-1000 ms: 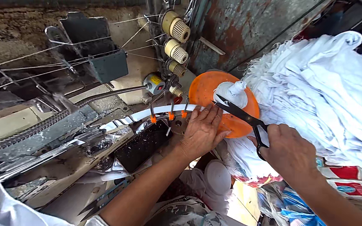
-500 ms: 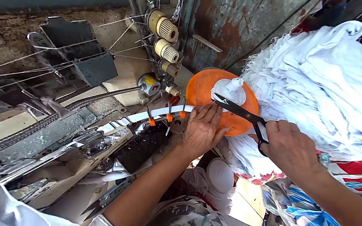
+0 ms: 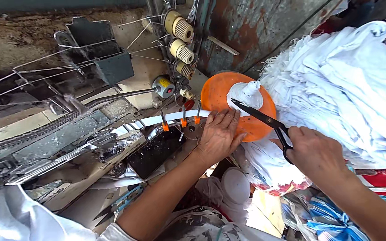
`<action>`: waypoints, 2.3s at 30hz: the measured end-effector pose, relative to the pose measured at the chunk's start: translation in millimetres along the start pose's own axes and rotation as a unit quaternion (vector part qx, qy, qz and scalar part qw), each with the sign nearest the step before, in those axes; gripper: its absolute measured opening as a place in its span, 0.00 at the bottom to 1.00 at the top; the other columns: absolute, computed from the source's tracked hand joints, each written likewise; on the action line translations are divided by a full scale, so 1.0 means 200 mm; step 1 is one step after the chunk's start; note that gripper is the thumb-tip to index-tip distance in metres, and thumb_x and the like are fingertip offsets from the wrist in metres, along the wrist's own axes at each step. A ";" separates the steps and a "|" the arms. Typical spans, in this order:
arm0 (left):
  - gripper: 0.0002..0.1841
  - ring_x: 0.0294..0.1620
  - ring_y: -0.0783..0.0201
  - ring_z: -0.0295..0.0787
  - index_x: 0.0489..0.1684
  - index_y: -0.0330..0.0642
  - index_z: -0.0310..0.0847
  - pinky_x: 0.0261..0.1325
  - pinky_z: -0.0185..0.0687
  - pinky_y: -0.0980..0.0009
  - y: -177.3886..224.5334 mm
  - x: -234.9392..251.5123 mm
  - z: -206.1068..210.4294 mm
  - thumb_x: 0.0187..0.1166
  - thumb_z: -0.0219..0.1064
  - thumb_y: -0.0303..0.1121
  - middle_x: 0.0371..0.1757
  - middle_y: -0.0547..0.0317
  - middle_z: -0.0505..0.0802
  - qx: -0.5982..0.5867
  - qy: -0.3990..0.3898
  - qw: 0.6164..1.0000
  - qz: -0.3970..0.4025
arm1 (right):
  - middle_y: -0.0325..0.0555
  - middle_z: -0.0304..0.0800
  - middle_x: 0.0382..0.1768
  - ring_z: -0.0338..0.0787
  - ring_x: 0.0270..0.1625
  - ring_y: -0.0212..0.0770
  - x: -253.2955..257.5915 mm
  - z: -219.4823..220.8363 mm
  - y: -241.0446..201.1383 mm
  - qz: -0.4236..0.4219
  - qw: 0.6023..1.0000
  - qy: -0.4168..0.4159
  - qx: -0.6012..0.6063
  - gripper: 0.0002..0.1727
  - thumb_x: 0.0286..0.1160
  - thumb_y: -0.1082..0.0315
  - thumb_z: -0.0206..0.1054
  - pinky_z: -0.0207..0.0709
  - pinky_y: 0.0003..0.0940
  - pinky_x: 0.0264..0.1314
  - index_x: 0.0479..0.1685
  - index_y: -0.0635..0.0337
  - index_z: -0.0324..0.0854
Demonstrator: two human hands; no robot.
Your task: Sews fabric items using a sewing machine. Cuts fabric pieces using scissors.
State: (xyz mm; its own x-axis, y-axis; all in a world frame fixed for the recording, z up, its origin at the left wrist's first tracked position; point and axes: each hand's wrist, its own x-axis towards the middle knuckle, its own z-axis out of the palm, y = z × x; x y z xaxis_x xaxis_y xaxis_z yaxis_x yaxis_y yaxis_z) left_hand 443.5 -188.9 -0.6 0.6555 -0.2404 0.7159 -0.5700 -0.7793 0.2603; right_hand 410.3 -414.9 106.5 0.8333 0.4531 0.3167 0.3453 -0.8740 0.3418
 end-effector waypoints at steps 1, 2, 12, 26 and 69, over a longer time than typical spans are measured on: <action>0.30 0.76 0.49 0.83 0.72 0.36 0.83 0.80 0.67 0.48 0.00 0.00 0.00 0.85 0.57 0.53 0.71 0.48 0.90 0.000 0.001 1.000 0.003 | 0.69 0.83 0.28 0.90 0.32 0.71 -0.02 -0.01 0.00 0.018 1.000 -0.006 0.001 0.25 0.66 0.57 0.79 0.77 0.56 0.22 0.33 0.76 0.80; 0.30 0.76 0.49 0.83 0.72 0.36 0.83 0.80 0.67 0.48 0.00 0.00 0.01 0.86 0.56 0.53 0.71 0.48 0.90 0.000 0.002 1.000 0.005 | 0.69 0.83 0.29 0.90 0.33 0.72 -0.03 -0.01 0.00 0.033 0.999 -0.004 -0.003 0.27 0.64 0.54 0.78 0.77 0.56 0.23 0.34 0.76 0.79; 0.27 0.74 0.50 0.85 0.65 0.36 0.88 0.77 0.71 0.47 0.00 0.00 0.01 0.84 0.59 0.51 0.68 0.48 0.92 -0.011 0.023 1.000 0.017 | 0.68 0.81 0.29 0.89 0.32 0.69 0.00 -0.01 -0.10 0.016 0.997 0.055 -0.056 0.20 0.55 0.66 0.80 0.74 0.51 0.21 0.34 0.76 0.78; 0.27 0.74 0.50 0.85 0.66 0.37 0.87 0.77 0.71 0.48 0.01 0.01 0.02 0.84 0.59 0.51 0.69 0.49 0.92 -0.011 0.019 1.000 0.011 | 0.71 0.83 0.32 0.90 0.33 0.69 0.06 -0.02 -0.21 0.062 0.993 -0.026 -0.097 0.20 0.64 0.69 0.78 0.78 0.50 0.23 0.41 0.82 0.79; 0.11 0.52 0.46 0.92 0.46 0.31 0.87 0.57 0.87 0.49 0.03 0.17 -0.12 0.75 0.72 0.30 0.49 0.41 0.92 -0.022 -0.002 0.998 -0.055 | 0.68 0.83 0.28 0.89 0.31 0.71 -0.26 0.35 0.48 0.023 0.991 0.072 0.110 0.34 0.74 0.43 0.68 0.78 0.59 0.24 0.31 0.75 0.78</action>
State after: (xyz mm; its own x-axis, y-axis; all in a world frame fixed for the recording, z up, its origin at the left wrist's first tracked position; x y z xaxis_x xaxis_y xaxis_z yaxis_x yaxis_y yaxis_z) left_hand 450.0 -186.9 40.4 0.7168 -0.1575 0.6793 -0.5164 -0.7745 0.3653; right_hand 430.4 -533.7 60.8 0.7852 0.4184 0.4564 0.4076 -0.9042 0.1277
